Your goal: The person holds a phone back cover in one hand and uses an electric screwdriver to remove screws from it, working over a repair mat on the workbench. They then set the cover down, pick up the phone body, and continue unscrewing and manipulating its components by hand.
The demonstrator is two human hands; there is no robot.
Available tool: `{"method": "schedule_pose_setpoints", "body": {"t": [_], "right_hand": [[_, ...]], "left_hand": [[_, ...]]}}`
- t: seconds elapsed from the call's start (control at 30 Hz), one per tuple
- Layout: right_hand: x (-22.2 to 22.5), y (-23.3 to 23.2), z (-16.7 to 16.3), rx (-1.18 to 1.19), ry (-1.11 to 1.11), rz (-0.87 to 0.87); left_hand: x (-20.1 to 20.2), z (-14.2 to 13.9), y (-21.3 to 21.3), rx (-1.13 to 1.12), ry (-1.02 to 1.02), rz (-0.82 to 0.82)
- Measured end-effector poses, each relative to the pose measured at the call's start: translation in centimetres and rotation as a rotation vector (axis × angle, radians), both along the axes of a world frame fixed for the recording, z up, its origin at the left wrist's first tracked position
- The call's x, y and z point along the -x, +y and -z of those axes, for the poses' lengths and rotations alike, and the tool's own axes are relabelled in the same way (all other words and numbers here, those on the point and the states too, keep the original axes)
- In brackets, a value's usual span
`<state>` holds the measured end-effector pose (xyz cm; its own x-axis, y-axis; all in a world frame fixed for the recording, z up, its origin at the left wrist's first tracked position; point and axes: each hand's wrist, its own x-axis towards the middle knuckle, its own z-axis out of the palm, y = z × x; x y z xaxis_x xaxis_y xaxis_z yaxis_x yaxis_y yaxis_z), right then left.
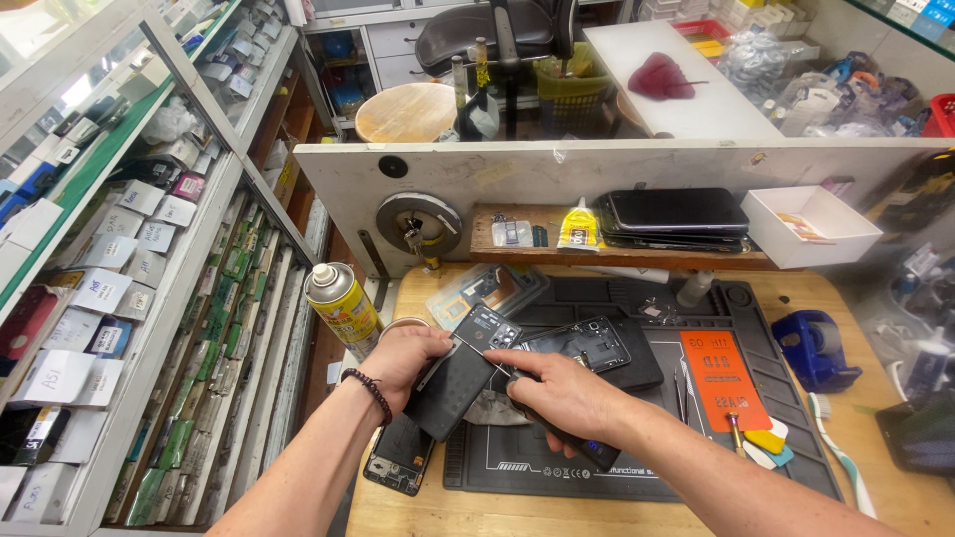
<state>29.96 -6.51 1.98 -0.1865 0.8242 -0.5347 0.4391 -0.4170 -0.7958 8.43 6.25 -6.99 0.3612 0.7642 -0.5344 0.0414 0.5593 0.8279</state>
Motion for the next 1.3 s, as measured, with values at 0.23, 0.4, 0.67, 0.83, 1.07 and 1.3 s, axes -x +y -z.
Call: {"method": "schedule_pose_setpoints", "body": {"t": [0.23,0.4,0.67,0.83,1.07,1.3], "right_hand": [[0.1,-0.2,0.3,-0.014,0.016,0.017],[0.2,0.0,0.3,-0.005,-0.018,0.033],[0.4,-0.1,0.5,0.002,-0.056,0.026],[0.3,0.0,0.7,-0.021,-0.031,0.024],[0.3,-0.1,0.5,0.003,-0.008,0.071],[0.2,0.0,0.3,0.019,0.019,0.094]], "left_hand": [[-0.5,-0.5,-0.6,0.019,0.024,-0.003],[-1.0,-0.6,-0.7,0.042,0.04,-0.047],[-1.7,0.2,-0.8,0.026,0.029,-0.073],[-1.9,0.5,-0.8,0.034,0.03,-0.087],[-2.3,0.4,-0.8,0.053,0.009,-0.074],[-2.5,-0.6,-1.3,0.049,0.075,-0.055]]}}
